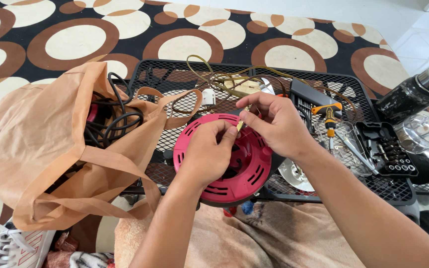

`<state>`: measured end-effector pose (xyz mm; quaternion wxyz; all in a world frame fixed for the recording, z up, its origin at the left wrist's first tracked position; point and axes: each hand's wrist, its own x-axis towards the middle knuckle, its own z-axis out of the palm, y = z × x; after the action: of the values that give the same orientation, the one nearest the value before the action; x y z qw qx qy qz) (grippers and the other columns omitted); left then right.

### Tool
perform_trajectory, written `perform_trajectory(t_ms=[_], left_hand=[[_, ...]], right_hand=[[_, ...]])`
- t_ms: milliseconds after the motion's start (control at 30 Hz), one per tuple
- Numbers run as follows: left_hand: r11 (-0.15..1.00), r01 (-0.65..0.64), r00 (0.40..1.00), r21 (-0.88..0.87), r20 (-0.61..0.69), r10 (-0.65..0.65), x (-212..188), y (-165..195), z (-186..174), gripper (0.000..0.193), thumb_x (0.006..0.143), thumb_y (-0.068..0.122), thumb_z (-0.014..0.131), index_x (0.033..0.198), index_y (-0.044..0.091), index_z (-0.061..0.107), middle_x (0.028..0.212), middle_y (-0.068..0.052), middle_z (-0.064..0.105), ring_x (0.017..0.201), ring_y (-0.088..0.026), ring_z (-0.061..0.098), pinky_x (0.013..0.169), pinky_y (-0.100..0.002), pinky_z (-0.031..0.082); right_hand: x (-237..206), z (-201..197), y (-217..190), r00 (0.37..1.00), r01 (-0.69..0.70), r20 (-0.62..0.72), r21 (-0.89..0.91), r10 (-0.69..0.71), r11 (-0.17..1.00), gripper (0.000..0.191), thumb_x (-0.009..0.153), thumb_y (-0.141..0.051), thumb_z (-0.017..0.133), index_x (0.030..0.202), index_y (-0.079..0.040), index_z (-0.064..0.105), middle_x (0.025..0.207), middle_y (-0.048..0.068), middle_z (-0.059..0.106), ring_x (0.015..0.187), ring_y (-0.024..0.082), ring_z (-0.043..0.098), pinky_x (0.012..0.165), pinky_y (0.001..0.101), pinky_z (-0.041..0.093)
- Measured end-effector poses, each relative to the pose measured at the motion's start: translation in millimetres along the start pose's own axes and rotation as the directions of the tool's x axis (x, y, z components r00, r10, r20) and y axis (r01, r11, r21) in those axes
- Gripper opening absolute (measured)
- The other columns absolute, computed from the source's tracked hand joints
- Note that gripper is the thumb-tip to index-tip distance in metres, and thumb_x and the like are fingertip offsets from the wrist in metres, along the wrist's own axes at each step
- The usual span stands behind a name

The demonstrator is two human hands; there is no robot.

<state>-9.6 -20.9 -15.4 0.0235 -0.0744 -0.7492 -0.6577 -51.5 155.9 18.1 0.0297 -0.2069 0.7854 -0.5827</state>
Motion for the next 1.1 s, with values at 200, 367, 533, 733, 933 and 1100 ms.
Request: perform_trajectory(t_ms=[200,367,533,733,933,1100], left_hand=[[0.999,0.029,0.999,0.042,-0.029,-0.028,-2.1,-1.4,-1.7,0.025,0.102,0.018,0.058,0.087,0.0,0.068,0.068,-0.002,0.062,0.062,-0.009,0.051,0.057,-0.031,0.044],[0.999,0.006,0.999,0.047,-0.04,-0.004,-1.0,-4.7,-5.1,0.025,0.103,0.018,0.058,0.087,0.0,0.067,0.07,0.0,0.062,0.065,-0.008,0.051,0.059,-0.029,0.045],[0.998,0.029,0.999,0.048,-0.025,-0.028,-0.5,-5.0,-7.0,0.026,0.105,0.019,0.056,0.09,0.0,0.066,0.075,0.001,0.061,0.069,-0.007,0.05,0.062,-0.028,0.044],[0.999,0.043,0.998,0.009,-0.037,-0.043,-5.4,3.8,-10.3,0.025,0.104,0.02,0.054,0.095,0.002,0.068,0.079,0.004,0.065,0.073,-0.005,0.053,0.067,-0.025,0.046],[1.0,0.018,1.0,0.014,-0.012,-0.018,-3.1,4.2,-8.3,0.029,0.107,0.023,0.051,0.095,0.002,0.067,0.078,0.002,0.061,0.074,-0.006,0.05,0.067,-0.026,0.046],[0.999,0.007,1.0,0.049,0.028,-0.008,-1.8,-2.8,-9.9,0.026,0.107,0.022,0.053,0.093,0.001,0.062,0.08,0.001,0.062,0.077,-0.008,0.053,0.07,-0.027,0.047]], right_hand=[[-4.4,-4.7,6.9,0.993,0.075,0.08,0.126,-0.085,0.989,0.042,0.098,-0.01,0.068,0.137,-0.003,0.056,0.104,0.001,0.067,0.094,0.003,0.062,0.081,0.0198,0.05],[-10.6,-8.8,12.0,0.98,0.092,0.151,0.22,-0.127,0.971,0.048,0.094,-0.004,0.07,0.138,-0.003,0.052,0.115,0.003,0.065,0.103,0.007,0.062,0.087,0.0237,0.054],[-12.3,-10.7,16.1,0.99,-0.03,0.138,0.18,0.005,0.983,0.035,0.096,-0.006,0.064,0.13,-0.005,0.058,0.107,0.001,0.071,0.088,0.007,0.063,0.069,0.0232,0.053],[-9.0,-6.7,22.8,0.997,-0.021,0.074,0.167,0.009,0.986,0.022,0.098,-0.006,0.065,0.119,-0.002,0.064,0.09,0.001,0.069,0.077,0.007,0.063,0.068,0.0241,0.052],[-4.2,-12.4,27.0,0.997,0.069,0.018,0.184,-0.073,0.98,0.022,0.097,-0.006,0.066,0.119,-0.003,0.064,0.097,-0.001,0.07,0.088,0.005,0.067,0.08,0.0237,0.055],[-3.4,-15.7,23.0,0.997,0.078,-0.014,0.141,-0.077,0.987,0.02,0.097,-0.006,0.068,0.117,-0.002,0.066,0.1,-0.002,0.069,0.091,0.004,0.064,0.083,0.0233,0.054]])
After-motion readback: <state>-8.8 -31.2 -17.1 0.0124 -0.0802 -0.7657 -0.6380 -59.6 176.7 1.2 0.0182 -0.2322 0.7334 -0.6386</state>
